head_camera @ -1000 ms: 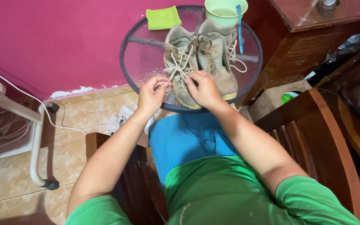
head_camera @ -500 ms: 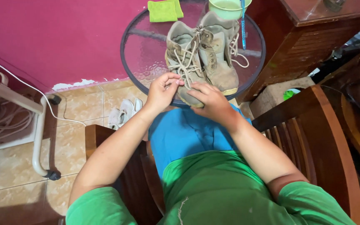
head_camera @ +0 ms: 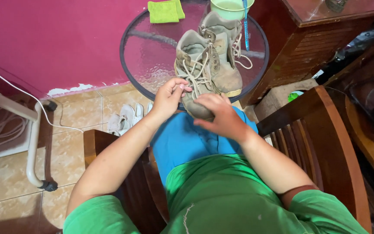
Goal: The person unties the laces of a pair of hiking boots placed on a glass table. They pull the laces through the eyelets and remove them from the boots, then place the boots back on the table.
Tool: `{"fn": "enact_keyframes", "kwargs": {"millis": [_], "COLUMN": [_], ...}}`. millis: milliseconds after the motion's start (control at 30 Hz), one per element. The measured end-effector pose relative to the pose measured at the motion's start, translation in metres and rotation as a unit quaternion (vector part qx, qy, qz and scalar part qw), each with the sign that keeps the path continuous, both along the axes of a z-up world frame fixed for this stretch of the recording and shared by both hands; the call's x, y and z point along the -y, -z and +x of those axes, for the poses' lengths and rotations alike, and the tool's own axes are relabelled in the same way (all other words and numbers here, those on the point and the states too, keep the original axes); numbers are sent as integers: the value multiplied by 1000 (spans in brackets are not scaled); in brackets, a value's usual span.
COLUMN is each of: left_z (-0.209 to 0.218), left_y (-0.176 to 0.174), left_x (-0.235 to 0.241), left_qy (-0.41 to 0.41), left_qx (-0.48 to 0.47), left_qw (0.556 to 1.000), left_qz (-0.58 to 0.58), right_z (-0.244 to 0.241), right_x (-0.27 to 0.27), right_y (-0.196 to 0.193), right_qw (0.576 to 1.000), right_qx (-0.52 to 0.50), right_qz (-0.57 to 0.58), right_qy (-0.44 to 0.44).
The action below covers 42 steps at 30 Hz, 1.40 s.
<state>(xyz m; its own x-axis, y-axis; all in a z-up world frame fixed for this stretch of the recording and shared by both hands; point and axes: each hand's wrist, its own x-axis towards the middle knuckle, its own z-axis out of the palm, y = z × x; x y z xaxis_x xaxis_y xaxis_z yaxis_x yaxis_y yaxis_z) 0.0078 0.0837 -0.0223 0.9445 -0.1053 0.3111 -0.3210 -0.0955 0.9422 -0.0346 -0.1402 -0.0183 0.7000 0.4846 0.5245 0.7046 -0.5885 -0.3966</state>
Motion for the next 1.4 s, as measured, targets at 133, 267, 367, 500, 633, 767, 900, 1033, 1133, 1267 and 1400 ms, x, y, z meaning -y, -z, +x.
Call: {"fn": "enact_keyframes", "kwargs": {"millis": [133,267,367,500,633,767,900,1033,1133,1267,1400], "left_z": [0,1,-1,1,1,10,13,9,9,14,8], "left_y": [5,9,6,3,0,6,5,-2,-5,-7,-32], "left_x": [2,0,-3,-9,-11,-15,-16,-13,-14,-23,-40], "left_qy": [5,-3,-12,-32,-58,-70,-94,-101,-81,-75,-86], "left_qx": [-41,-48,-24,5,31,60,99,118,103,110,147], "left_qw": [998,998,999,999,997,995,991,988,991,991,985], "left_qz": [-44,-38,-36,-32,-32,-32,-8,0,-22,0,33], "right_z": [32,68,74,73,85,80,74,73,73,68,69], "right_x": [-1,-11,-25,-34,-30,-28,-27,-27,-26,-26,-23], "right_y": [-16,-14,-27,-34,-23,-34,-40,-37,-41,-44,-37], "right_qw": [991,988,984,989,992,991,989,985,987,989,989], "right_qx": [17,67,88,95,61,37,-8,-39,-34,-23,34], "right_qz": [129,134,146,100,105,119,139,162,149,135,136], "right_qy": [21,43,45,60,45,45,58,51,51,48,37]}}
